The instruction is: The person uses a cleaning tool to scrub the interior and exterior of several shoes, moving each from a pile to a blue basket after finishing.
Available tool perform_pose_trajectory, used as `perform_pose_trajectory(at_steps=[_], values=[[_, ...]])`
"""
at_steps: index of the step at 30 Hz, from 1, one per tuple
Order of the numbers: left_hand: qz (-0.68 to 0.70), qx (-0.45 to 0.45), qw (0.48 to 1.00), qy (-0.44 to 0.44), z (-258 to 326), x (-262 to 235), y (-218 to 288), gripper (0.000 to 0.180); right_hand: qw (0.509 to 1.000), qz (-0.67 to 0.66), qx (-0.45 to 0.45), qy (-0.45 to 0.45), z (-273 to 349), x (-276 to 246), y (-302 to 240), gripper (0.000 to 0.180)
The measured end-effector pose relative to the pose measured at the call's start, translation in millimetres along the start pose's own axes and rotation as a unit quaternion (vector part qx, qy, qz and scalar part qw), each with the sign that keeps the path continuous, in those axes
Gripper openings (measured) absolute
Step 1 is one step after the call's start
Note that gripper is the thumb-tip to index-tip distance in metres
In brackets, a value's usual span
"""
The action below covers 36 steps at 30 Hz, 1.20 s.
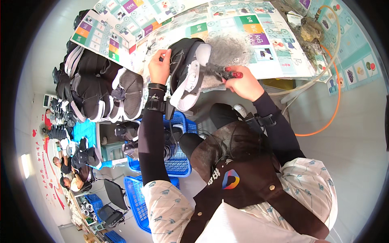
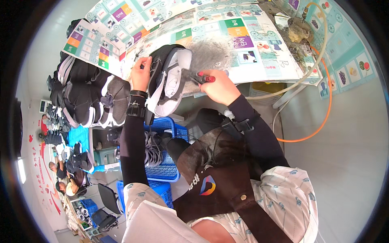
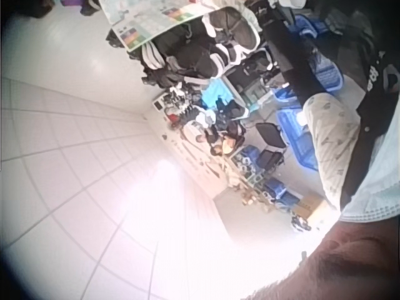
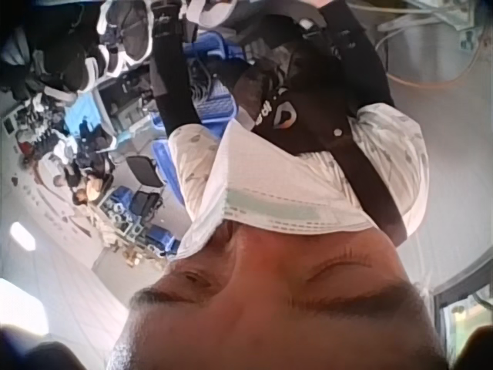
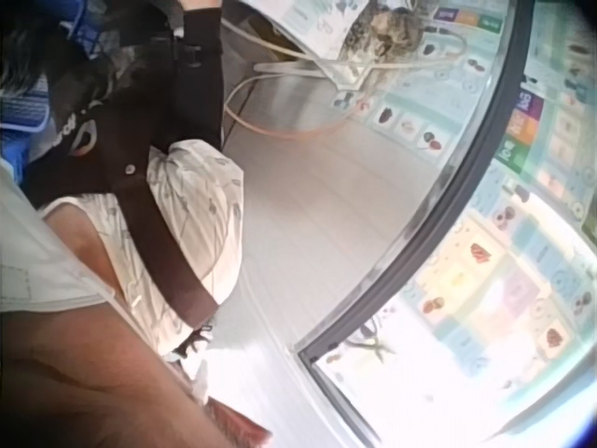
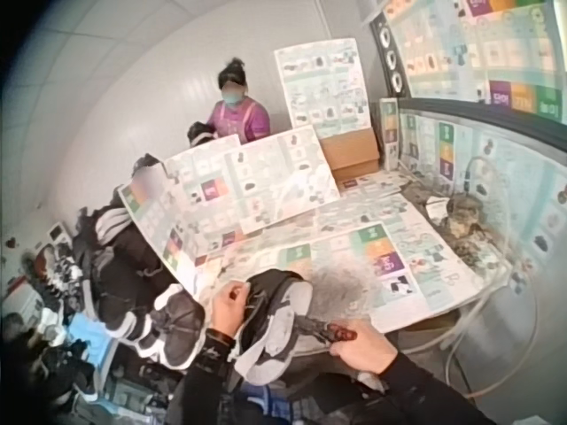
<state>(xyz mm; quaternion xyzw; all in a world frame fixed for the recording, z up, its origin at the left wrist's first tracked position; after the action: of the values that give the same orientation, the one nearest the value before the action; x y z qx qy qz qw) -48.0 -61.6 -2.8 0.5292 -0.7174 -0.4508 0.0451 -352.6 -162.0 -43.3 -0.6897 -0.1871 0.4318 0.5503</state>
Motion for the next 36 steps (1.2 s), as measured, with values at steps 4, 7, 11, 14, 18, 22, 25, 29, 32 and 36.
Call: perform_pose_trajectory(at_steps=[4, 7, 11, 14, 18, 22, 25, 29, 32, 36], values=[[-0.009, -0.018, 1.000, -0.001, 1, -5, 1, 0.025, 0.995, -0.016, 0.014, -0.102, 10, 17, -6, 0.030], [0.006, -0.015, 1.000, 0.000, 3, -5, 3, 0.025, 0.999, 0.022, -0.017, 0.031, 6, 0, -3, 0.022], [-0.008, -0.024, 1.000, 0.002, 6, -5, 4, 0.024, 0.996, 0.025, 0.025, 0.078, 12, -13, -1, 0.023], [-0.020, -0.026, 0.999, -0.005, 4, -7, 2, 0.025, 0.990, -0.054, 0.096, -0.090, 24, 16, 13, 0.031], [-0.007, -0.014, 1.000, 0.003, 4, -5, 6, 0.025, 0.995, -0.046, 0.056, -0.068, 27, 15, 12, 0.030], [-0.010, -0.024, 1.000, -0.003, 5, -6, 9, 0.026, 0.995, 0.055, 0.028, 0.078, 20, -10, 8, 0.026], [-0.015, -0.022, 1.000, 0.000, 3, -8, 11, 0.026, 0.999, 0.047, 0.010, 0.013, 28, 1, 2, 0.026], [0.034, 0.014, 0.999, -0.007, -7, -6, 45, 0.023, 0.976, -0.140, 0.074, -0.150, 45, 18, 13, 0.034], [-0.068, 0.285, 0.952, -0.092, -16, -5, 147, 0.013, 0.984, -0.167, 0.060, -0.013, 54, -17, 16, 0.034], [-0.140, 0.414, 0.863, -0.252, -2, 36, 180, 0.016, 0.977, -0.182, 0.071, 0.082, 60, -59, 25, 0.037]])
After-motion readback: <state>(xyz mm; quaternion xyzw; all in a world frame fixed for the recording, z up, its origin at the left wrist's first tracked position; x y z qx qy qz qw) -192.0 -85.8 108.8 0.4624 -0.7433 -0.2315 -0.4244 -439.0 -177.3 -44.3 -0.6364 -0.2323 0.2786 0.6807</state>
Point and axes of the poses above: each hand's wrist, its own z-axis away from the middle knuckle, its own x-axis out of the palm, y = z × x, the point moved 7 cm from there along -z, towards the middle knuckle, and after that the axes turned 10 degrees about z, right-handed, at the moved point
